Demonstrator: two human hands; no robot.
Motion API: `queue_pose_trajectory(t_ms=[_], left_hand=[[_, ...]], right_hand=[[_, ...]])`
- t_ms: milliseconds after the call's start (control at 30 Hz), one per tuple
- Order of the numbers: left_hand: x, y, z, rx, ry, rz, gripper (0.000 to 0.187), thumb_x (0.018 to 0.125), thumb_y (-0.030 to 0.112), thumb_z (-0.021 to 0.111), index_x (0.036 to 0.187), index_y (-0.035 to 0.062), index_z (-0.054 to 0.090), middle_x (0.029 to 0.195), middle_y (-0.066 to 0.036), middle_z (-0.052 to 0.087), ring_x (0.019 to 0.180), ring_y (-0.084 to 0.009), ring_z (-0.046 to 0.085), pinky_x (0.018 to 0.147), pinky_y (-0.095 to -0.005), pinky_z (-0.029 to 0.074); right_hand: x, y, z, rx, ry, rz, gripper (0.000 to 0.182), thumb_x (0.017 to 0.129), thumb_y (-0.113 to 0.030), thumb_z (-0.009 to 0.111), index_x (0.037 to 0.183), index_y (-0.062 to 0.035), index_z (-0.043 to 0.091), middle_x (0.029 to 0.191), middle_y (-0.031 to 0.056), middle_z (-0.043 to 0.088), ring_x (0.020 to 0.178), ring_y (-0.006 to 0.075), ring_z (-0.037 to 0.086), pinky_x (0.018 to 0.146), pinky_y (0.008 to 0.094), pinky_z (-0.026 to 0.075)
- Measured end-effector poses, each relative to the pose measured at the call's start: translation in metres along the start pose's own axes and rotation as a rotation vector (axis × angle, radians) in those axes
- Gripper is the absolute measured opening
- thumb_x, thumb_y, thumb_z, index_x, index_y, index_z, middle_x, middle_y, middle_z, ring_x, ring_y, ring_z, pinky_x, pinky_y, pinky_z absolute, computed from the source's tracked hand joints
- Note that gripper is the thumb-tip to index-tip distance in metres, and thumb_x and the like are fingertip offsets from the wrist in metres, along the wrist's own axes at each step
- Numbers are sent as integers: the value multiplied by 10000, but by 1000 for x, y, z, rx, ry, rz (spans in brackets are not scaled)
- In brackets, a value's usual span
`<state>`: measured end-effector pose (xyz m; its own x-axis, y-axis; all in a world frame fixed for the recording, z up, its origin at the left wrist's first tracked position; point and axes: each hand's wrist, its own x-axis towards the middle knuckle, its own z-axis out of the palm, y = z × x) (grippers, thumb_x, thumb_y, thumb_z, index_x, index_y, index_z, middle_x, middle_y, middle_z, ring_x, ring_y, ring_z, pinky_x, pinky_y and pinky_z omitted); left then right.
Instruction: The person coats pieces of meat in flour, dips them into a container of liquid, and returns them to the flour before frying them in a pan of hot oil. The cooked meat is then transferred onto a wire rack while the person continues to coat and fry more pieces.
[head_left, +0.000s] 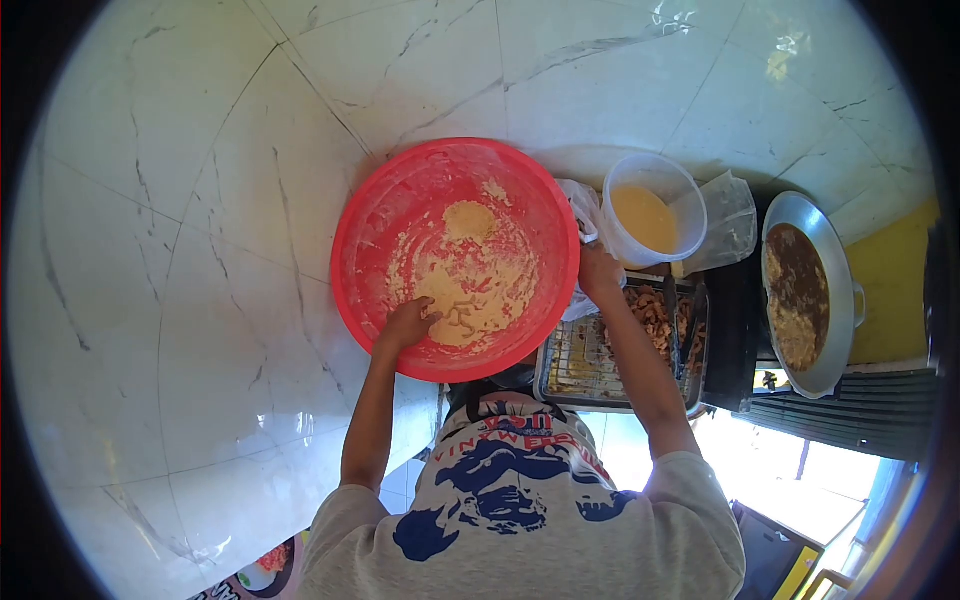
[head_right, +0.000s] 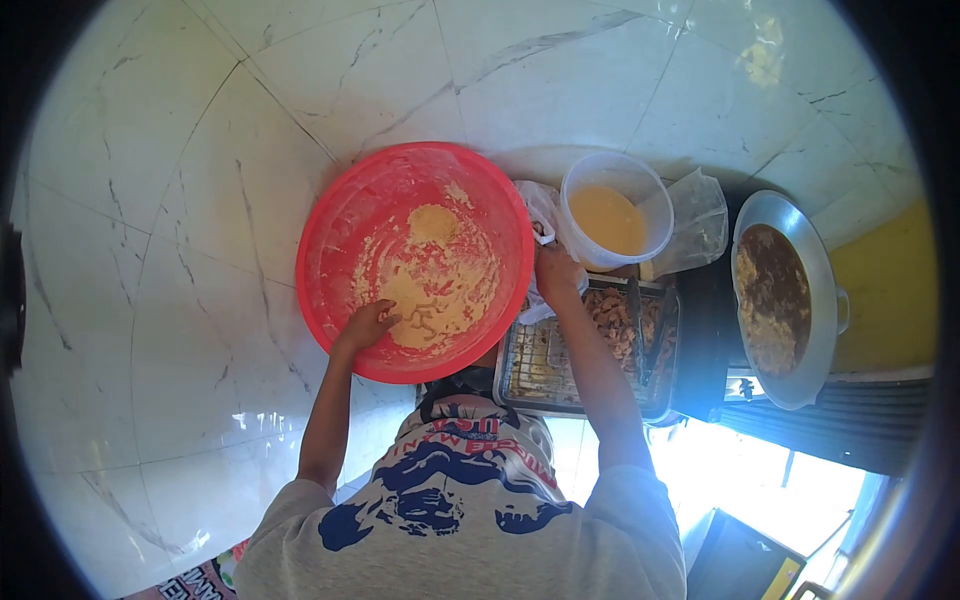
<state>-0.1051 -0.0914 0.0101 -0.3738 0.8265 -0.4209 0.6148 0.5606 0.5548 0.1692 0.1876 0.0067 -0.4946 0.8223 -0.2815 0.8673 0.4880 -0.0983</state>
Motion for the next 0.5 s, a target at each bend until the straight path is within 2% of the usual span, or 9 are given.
queue_pose_trajectory(t_ms=[67, 167, 267, 367, 500], left_hand=[[1, 0, 1, -13, 20, 25, 532, 904, 361, 671, 1279, -9, 598, 1192, -237, 655, 1109, -354, 639, 966, -420, 478], [1, 6, 0, -18, 16, 30, 520, 903, 337, 681, 1267, -24, 600, 1192, -246, 652, 1098, -352, 644, 945, -395, 497], [-1, 16, -4, -64, -9, 29, 504, 925, 316, 661, 1274, -41, 590, 1213, -257, 640, 1123, -344, 632, 952, -384, 493], [7, 6, 2, -95, -2, 75, 527, 904, 340, 680, 1270, -29, 596, 1212, -236, 647, 1087, -354, 649, 946, -396, 499], [17, 1, 2, -122, 28, 210, 506, 917, 309, 670, 1278, -36, 588, 1220, -234, 645, 1090, -352, 650, 941, -386, 501]], right_hand=[[0, 8, 11, 33, 9, -16, 314, 932, -115, 549, 1232, -22, 549, 1117, 193, 631, 1020, 384, 673, 816, 487, 559], [-17, 22, 13, 283, 172, -168, 227, 922, -82, 538, 1113, 40, 549, 1070, 239, 614, 967, 438, 647, 821, 513, 528], [-48, 24, -20, 420, 285, -226, 165, 928, -64, 515, 1058, 36, 535, 1054, 277, 592, 939, 486, 603, 823, 529, 489], [-62, 31, -47, 484, 302, -235, 141, 935, -59, 511, 1029, 42, 538, 1014, 289, 596, 932, 488, 586, 826, 517, 466], [-85, 25, -98, 679, 363, -248, 169, 999, -128, 517, 979, 37, 546, 849, 183, 587, 784, 345, 554, 739, 392, 447]])
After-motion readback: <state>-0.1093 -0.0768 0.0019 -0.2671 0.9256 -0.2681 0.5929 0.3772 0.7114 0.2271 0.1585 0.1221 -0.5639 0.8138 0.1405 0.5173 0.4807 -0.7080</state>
